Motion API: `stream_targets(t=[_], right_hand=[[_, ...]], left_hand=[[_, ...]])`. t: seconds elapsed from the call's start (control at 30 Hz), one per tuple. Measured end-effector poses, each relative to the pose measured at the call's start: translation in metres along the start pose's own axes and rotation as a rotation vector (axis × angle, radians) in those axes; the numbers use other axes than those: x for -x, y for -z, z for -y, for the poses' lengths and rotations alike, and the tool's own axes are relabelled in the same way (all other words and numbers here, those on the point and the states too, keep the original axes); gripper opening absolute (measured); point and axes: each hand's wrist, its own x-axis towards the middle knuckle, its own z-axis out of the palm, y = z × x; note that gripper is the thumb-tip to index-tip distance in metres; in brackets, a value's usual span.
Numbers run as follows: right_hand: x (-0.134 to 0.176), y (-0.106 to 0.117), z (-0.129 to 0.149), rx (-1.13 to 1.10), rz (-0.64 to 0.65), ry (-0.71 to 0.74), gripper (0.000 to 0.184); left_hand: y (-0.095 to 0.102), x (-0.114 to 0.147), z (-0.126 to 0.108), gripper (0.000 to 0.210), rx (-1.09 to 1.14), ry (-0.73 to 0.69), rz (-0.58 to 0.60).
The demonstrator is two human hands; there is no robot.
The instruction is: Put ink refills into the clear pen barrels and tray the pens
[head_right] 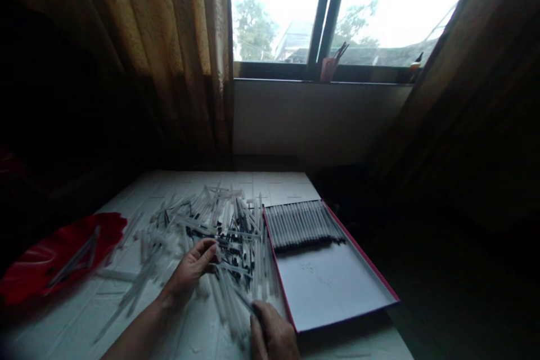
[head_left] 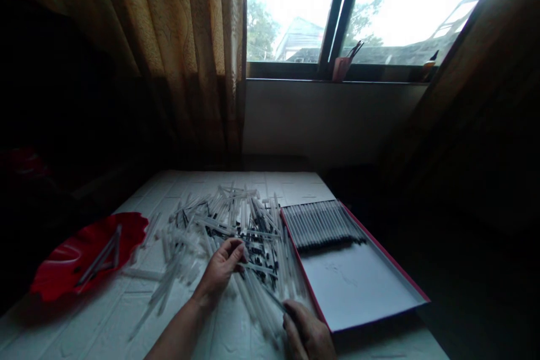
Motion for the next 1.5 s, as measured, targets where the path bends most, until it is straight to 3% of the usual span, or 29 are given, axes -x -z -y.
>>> stream_targets(t=[0.17, 0.33, 0.63, 1.0, 1.17, 1.37, 1.5], right_hand=[[-0.002, 0.003, 0.008, -0.019, 0.041, 0.077, 0.028], [-0.001, -0.004, 0.018, 0.011, 0.059, 0.115, 0.031], [0.000, -0.006, 0.025, 0.063, 0.175, 0.081, 0.039], [-0.003, -0.001, 0.030, 0.080, 0.214, 0.090, 0.037], [-0.006, 0.003, 0.034, 0.105, 0.244, 0.118, 0.037], [-0.012, 0.013, 0.038, 0.159, 0.350, 0.224, 0.035], [-0.017, 0.012, 0.044, 0.192, 0.415, 0.329, 0.040]], left_hand=[[0.008, 0.053, 0.022, 0.064, 0.230, 0.187, -0.042], [0.007, 0.078, 0.033, 0.053, 0.425, 0.333, -0.065], [0.003, 0.084, 0.041, 0.057, 0.418, 0.317, -0.014], [0.002, 0.086, 0.042, 0.055, 0.401, 0.298, 0.009], [0.007, 0.090, 0.034, 0.055, 0.233, 0.232, 0.130], [0.036, 0.101, 0.005, 0.017, -0.435, -0.100, 0.351], [0.047, 0.107, 0.002, 0.020, -0.538, -0.193, 0.456]])
